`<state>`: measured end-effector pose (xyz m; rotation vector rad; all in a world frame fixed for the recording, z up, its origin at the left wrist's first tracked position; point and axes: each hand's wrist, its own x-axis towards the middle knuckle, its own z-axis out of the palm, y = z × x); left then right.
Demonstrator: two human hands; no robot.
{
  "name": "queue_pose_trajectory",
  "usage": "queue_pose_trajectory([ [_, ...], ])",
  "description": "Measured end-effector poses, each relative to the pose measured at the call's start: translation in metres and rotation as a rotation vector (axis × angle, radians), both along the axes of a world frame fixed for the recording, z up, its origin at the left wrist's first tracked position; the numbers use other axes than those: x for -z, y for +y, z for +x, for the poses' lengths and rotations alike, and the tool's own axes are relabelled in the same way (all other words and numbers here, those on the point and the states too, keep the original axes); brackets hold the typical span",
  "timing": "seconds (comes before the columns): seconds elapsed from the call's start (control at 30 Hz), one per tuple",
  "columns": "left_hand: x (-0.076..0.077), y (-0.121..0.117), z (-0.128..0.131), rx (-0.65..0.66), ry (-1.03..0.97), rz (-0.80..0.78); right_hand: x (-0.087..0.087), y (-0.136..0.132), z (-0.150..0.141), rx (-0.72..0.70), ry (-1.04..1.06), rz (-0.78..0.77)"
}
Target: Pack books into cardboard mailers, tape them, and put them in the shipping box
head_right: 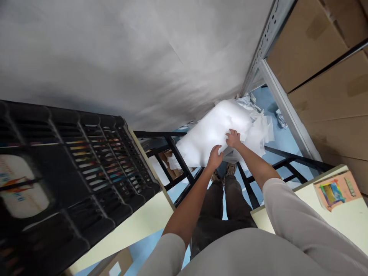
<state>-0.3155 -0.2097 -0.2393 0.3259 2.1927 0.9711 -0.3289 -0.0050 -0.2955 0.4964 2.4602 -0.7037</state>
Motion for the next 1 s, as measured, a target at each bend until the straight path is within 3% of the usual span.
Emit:
queue_pose_trajectory([
  [0.27, -0.01, -0.013, 0.001, 0.015, 0.011, -0.018, -0.012, -0.006, -0.01, 0.023, -0.007, -0.023],
  [0.37, -0.018, -0.011, 0.0, 0.028, 0.009, -0.017, -0.024, -0.008, -0.012, 0.036, 0.11, -0.115],
  [0.47, -0.034, -0.006, 0.002, 0.041, 0.005, -0.006, -0.045, -0.006, -0.015, 0.144, 0.245, -0.177],
  [0.6, -0.065, 0.004, 0.004, 0.066, 0.013, 0.032, -0.085, 0.005, -0.019, 0.384, 0.413, -0.121],
  [0.73, -0.105, 0.014, 0.004, 0.113, 0.033, 0.054, -0.135, 0.018, -0.006, 0.59, 0.409, -0.032],
  [1.0, -0.196, 0.024, 0.014, 0.319, 0.107, 0.132, -0.25, 0.018, 0.08, 0.938, 0.573, 0.032],
])
